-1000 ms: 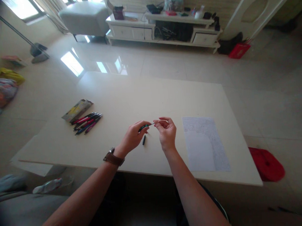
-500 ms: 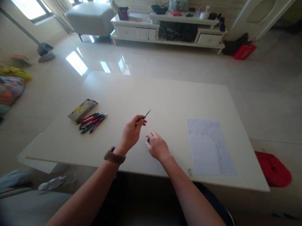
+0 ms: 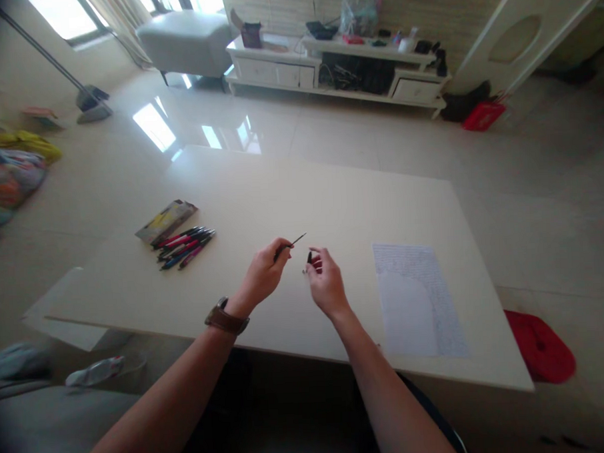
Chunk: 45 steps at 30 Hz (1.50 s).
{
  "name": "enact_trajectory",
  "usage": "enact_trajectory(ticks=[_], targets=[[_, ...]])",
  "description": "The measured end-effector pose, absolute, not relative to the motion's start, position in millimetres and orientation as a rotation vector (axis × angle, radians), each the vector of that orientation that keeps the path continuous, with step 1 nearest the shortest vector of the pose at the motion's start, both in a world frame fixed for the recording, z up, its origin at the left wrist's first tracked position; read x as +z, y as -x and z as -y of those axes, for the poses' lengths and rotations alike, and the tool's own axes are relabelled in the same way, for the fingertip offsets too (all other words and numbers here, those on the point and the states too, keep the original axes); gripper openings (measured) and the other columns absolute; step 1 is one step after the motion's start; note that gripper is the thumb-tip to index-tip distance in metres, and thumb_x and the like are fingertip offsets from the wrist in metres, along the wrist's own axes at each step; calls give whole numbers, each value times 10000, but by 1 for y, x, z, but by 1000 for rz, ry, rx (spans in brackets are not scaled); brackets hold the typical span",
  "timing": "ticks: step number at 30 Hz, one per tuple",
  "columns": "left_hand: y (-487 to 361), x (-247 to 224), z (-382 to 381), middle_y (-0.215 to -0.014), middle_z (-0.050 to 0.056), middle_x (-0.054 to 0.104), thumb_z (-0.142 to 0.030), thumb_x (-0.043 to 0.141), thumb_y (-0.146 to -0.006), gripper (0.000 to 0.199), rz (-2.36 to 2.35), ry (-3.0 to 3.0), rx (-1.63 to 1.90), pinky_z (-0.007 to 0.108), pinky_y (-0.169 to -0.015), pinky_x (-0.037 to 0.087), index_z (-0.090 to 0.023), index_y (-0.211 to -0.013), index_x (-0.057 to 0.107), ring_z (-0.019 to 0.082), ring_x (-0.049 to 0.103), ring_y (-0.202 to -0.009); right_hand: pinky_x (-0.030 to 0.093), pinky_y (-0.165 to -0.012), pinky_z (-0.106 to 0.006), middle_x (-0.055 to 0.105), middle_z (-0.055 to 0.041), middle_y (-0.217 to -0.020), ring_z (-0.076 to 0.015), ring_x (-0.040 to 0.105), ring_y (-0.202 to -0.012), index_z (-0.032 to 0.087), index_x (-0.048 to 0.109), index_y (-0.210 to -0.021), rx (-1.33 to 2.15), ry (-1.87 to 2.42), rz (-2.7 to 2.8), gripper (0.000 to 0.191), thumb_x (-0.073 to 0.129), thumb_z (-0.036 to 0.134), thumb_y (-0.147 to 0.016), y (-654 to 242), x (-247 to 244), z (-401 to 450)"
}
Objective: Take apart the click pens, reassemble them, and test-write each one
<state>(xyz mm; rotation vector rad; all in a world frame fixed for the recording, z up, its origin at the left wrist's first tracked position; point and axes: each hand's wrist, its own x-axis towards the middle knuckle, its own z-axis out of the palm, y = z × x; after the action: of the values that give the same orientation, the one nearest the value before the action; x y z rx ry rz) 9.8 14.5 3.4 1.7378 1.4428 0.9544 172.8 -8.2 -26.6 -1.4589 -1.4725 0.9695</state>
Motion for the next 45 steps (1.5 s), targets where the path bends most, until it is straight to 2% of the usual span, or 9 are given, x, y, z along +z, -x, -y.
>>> enact_trajectory(ticks=[3,7,17,23,28,34,38,42,45], targets=[[-13,3,-12,-811,22,652,-238,467,-966,160,-1395,-1824,916,269,-672,409,-179,-953,615,142,559,-726,538,-771,-317,593,-2,-942,-153,644,-830,248,545,-1145,932,1283,1065,325,651,280,-839,-195,-13,-5],[-20,-1,-8,-852,29,651,-208,458,-961,148,-1342,-1912,873,282,-692,410,-188,-963,605,154,562,-765,544,-801,-309,609,13,-954,-150,669,-891,263,513,-1119,935,1172,887,362,694,281,-806,-205,-8,-10],[-25,-5,-6,-907,44,671,-216,459,-971,141,-1323,-1955,817,297,-718,438,-195,-991,597,166,589,-799,550,-765,-297,647,-8,-964,-149,654,-876,244,546,-1079,932,1200,959,317,704,298,-810,-202,-11,-8],[-25,-4,-4,-911,41,686,-249,482,-985,135,-1279,-1941,799,288,-717,446,-198,-1006,605,162,609,-806,539,-760,-298,674,18,-838,-144,662,-798,226,570,-1085,1118,1200,1008,396,769,297,-750,-189,-16,-3],[-23,-9,-5,-912,38,700,-238,545,-964,99,-1276,-1916,792,284,-706,458,-194,-1048,575,165,637,-817,550,-718,-313,714,-31,-774,-162,679,-720,168,674,-873,1253,1288,1123,273,787,379,-742,-184,-20,-1],[-16,-9,-7,-946,31,735,-226,611,-925,161,-1263,-1975,766,280,-728,474,-223,-1081,573,177,677,-869,567,-707,-333,746,-49,-764,-188,703,-726,163,710,-811,1326,1313,1211,306,855,382,-652,-195,-20,-3],[-14,-4,-6,-956,16,759,-256,577,-955,176,-1185,-1991,710,269,-724,471,-252,-1131,564,171,692,-866,545,-602,-301,736,-49,-700,-173,673,-619,162,728,-788,1319,1359,1278,298,839,411,-667,-201,-15,-2],[-14,0,-3,-949,5,771,-237,580,-951,213,-1159,-1990,701,256,-728,470,-261,-1163,563,162,702,-850,433,-448,-246,668,-16,-563,-130,567,-449,162,717,-715,1315,1469,1407,332,781,487,-729,-205,-9,0],[-14,0,-2,-1008,15,768,-222,602,-936,193,-1128,-1980,710,251,-742,478,-255,-1125,583,165,707,-910,375,-434,-242,568,-4,-429,-114,497,-380,169,660,-554,1249,1582,1580,522,597,575,-876,-206,-8,2]])
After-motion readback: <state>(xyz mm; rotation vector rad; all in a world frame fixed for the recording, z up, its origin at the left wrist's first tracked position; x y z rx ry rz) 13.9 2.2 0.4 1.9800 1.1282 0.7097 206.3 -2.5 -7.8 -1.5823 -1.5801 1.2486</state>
